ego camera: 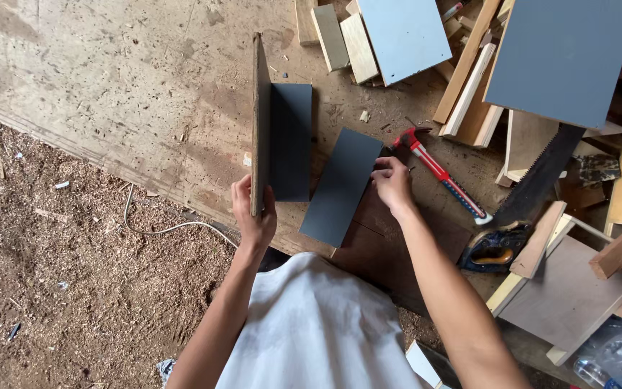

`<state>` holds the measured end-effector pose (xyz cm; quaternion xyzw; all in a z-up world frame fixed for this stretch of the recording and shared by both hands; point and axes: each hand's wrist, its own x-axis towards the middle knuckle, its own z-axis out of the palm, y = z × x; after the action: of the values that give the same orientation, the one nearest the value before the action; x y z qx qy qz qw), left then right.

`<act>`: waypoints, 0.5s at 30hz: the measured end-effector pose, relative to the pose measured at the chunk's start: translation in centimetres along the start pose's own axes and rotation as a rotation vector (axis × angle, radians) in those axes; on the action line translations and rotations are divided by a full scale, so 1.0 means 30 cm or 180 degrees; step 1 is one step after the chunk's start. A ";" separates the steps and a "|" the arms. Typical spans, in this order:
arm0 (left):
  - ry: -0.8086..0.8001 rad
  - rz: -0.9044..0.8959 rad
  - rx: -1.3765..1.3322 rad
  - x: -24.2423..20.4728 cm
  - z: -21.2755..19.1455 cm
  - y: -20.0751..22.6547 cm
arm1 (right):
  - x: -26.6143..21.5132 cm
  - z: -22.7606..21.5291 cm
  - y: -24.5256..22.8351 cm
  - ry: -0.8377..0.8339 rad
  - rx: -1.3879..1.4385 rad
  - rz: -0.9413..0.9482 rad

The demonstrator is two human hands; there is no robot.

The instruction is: The person assembles a small wooden box by hammering nails into pre-drilled holes on several painted wooden panels. They repeatedly align the panels, insert nails, and strike them with a hammer to secure the joints, gradually forming the box structure.

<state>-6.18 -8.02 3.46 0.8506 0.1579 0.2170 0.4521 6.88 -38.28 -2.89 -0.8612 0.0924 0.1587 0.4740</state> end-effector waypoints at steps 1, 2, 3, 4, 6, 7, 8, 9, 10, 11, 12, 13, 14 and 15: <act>0.0005 0.0007 0.0019 -0.003 0.007 -0.007 | 0.021 -0.005 -0.017 -0.0035 0.0440 0.0588; 0.0011 0.0015 0.0038 -0.006 0.011 -0.012 | 0.026 -0.004 -0.032 0.0054 -0.0136 0.0469; 0.0023 0.0002 0.0073 -0.013 0.007 -0.010 | 0.020 0.006 -0.046 0.0117 -0.0717 0.0347; -0.0039 -0.0039 0.0016 -0.020 0.005 -0.008 | 0.008 0.022 -0.058 0.0178 -0.1295 0.0213; -0.0134 -0.0130 -0.0086 -0.036 0.001 -0.001 | -0.071 0.090 -0.057 0.0222 -0.1640 0.0013; -0.0216 -0.0255 -0.0062 -0.025 0.008 0.001 | -0.090 0.112 -0.056 0.0281 -0.1810 -0.0128; -0.0298 -0.0379 -0.0040 -0.015 0.013 0.004 | -0.090 0.137 -0.054 0.0701 -0.1503 -0.0532; -0.0396 -0.0535 -0.0006 -0.023 0.010 0.008 | -0.100 0.166 -0.043 0.1082 -0.1185 -0.0906; -0.0367 -0.0447 -0.0136 -0.024 0.012 0.010 | -0.104 0.181 -0.029 0.1456 -0.0849 -0.1271; -0.0357 -0.0356 -0.0256 -0.027 0.007 0.009 | -0.113 0.198 -0.013 0.1052 -0.0297 -0.0885; -0.0347 -0.0265 -0.0375 -0.035 -0.005 0.011 | -0.116 0.210 -0.002 0.0634 0.0239 -0.0495; -0.0384 -0.0150 -0.0259 -0.025 -0.001 0.015 | -0.092 0.201 -0.001 0.0259 0.0762 -0.0134; -0.0419 -0.0036 -0.0142 -0.018 -0.001 0.023 | -0.074 0.191 -0.009 0.0338 0.0813 -0.0209; -0.0448 0.0068 -0.0021 -0.013 -0.008 0.034 | -0.065 0.178 -0.027 0.0404 0.0859 -0.0285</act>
<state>-6.56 -8.59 4.35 0.8640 0.1159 0.1621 0.4625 4.32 -33.31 -4.22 -0.8012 0.1042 0.0688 0.5852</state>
